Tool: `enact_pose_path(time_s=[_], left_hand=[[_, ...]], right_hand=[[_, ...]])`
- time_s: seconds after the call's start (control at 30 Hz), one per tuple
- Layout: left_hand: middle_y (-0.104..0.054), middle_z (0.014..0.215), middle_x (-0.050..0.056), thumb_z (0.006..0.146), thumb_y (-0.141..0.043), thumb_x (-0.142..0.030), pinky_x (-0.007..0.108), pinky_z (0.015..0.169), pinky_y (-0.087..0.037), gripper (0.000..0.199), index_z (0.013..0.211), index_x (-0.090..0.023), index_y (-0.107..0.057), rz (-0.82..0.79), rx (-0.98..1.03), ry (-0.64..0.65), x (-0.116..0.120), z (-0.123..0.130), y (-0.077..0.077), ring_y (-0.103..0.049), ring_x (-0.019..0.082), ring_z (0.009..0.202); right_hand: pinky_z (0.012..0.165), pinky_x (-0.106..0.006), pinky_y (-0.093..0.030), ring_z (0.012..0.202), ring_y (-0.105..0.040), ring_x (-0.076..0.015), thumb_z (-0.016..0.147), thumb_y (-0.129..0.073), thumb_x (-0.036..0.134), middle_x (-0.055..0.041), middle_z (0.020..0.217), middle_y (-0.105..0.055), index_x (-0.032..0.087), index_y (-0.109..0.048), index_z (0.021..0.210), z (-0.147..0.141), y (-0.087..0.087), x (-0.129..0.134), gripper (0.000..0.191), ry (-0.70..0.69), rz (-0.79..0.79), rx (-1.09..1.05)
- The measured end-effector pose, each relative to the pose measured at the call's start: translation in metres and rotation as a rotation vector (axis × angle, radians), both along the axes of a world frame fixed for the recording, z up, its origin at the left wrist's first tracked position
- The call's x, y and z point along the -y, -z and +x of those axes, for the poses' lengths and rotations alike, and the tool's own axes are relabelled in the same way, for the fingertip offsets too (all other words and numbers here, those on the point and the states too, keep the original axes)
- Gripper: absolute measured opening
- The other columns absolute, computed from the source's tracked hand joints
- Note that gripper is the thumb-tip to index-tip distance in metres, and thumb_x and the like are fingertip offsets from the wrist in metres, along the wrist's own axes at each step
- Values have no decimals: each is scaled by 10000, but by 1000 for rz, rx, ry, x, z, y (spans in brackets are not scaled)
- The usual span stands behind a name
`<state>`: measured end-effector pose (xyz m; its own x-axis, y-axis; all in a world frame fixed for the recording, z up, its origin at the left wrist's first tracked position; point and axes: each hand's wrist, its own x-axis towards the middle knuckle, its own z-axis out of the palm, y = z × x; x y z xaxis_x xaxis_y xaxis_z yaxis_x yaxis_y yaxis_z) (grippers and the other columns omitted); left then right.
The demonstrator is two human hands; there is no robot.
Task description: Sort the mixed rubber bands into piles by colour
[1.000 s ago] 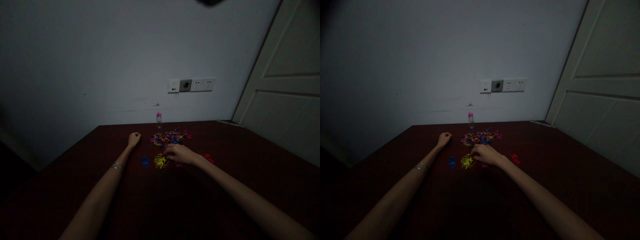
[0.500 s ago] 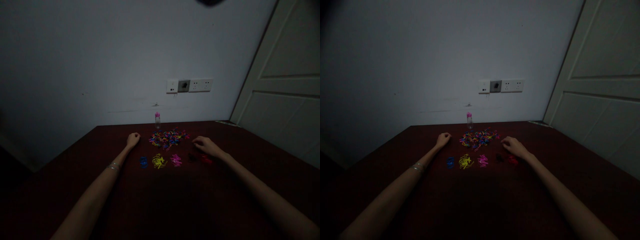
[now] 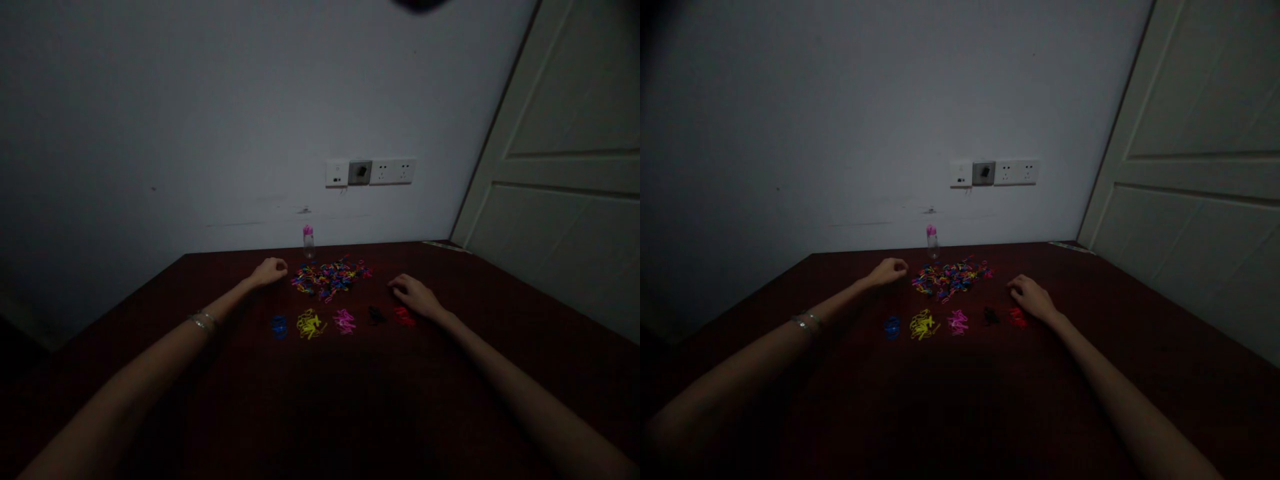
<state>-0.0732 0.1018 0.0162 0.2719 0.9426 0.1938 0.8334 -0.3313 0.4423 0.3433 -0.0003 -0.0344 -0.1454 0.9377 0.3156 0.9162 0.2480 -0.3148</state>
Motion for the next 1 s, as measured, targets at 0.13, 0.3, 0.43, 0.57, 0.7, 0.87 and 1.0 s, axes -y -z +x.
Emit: enact_pose_path(time_s=[0.13,0.3,0.43,0.57,0.7,0.87,1.0], left_hand=[[-658,707,11,645,-552,-275,201,643,-419,215,760,-175,-703,-27,7,213,24,40,-11,-570,142,667],[-627,600,-8,632,-592,-264,196,571,-387,127,652,-186,-690,-70,-39,436,57,84,-2,-539,115,566],[-639,627,11,642,-607,-286,213,573,-380,108,650,-203,-676,-34,-134,438,63,96,9,-554,131,583],[-641,658,27,647,-608,-288,217,581,-375,95,664,-210,-659,-14,-193,422,60,96,15,-562,146,612],[-636,677,25,656,-574,-226,205,568,-359,91,688,-197,-654,-2,-254,407,61,99,12,-555,135,629],[-598,636,-2,693,-550,-245,181,511,-328,148,751,-156,-653,-96,-193,537,75,108,2,-506,92,559],[-563,587,-19,696,-558,-231,173,500,-316,160,778,-139,-659,-202,-110,702,88,117,-4,-477,74,529]], right_hand=[[771,-295,-445,983,-549,-194,835,-402,267,-66,1090,-574,211,-628,1021,-1,0,2,298,17,0,28],[781,-313,-440,990,-534,-202,839,-395,262,-71,1095,-570,205,-621,1032,-1,3,3,303,14,7,35],[769,-310,-440,983,-531,-201,838,-397,265,-70,1093,-570,209,-615,1039,-2,3,4,301,24,13,57],[759,-296,-438,984,-528,-198,843,-398,271,-67,1088,-571,214,-613,1038,-3,3,5,296,30,22,75],[764,-291,-435,985,-528,-196,846,-403,270,-64,1084,-570,216,-614,1039,-4,4,4,291,47,27,90],[738,-277,-438,986,-530,-193,846,-406,259,-67,1090,-573,215,-623,1029,-5,2,5,287,62,20,92],[726,-273,-439,991,-529,-194,843,-405,252,-65,1091,-573,219,-625,1033,-7,1,7,293,74,18,92]])
